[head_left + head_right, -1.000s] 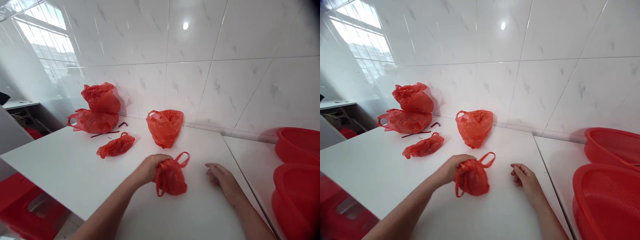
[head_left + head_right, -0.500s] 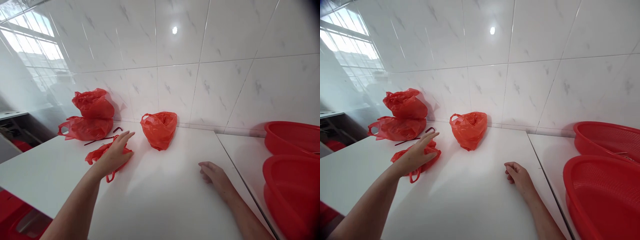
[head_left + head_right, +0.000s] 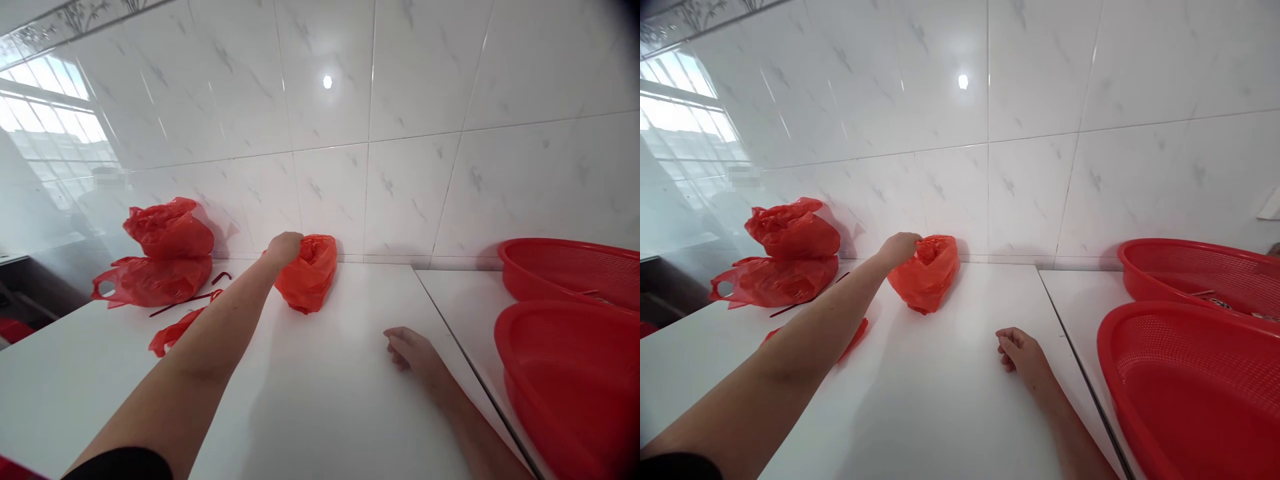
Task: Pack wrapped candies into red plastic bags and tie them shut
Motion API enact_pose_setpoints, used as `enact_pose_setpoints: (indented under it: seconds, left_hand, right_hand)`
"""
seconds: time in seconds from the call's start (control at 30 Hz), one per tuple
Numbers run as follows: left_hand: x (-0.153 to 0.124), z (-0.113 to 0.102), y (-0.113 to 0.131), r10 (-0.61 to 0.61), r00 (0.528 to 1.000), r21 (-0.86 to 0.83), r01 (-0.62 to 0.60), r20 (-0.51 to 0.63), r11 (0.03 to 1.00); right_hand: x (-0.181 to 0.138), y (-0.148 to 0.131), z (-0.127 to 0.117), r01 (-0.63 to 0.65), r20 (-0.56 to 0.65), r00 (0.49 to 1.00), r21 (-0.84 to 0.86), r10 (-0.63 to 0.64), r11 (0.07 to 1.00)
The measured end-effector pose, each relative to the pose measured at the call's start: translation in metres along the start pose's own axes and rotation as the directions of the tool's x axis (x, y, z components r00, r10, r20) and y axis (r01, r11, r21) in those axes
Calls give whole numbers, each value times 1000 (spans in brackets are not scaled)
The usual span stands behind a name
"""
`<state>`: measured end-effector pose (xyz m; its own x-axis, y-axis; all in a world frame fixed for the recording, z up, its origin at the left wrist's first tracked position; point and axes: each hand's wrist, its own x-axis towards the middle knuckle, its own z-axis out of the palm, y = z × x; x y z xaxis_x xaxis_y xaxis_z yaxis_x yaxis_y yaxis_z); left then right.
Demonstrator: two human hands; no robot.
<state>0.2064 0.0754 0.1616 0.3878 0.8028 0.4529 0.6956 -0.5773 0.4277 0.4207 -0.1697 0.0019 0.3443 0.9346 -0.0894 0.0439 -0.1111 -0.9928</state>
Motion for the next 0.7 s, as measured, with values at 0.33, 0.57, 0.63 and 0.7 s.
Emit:
enact_pose_setpoints:
  seconds: [0.33,0.57,0.63,0.7]
  left_hand:
    - [-11,67,-35,-132,988,-212,111,-86,971]
    - [9,86,-36,-318,930,-401,225,-182,888]
    - [11,89,-36,-369,910,-427,262,-188,865]
    - [11,91,-38,-400,899,-438,292,-178,850]
  right_hand:
    - [4,6,-1,-6,14,1000,-23,6,1000]
    - [10,10,3,-16,-40,999,-1,16,1000]
    - [11,12,2,-12,-16,1000,-3,12,1000]
    - [13,15,0,-12,22,1000,-9,12,1000]
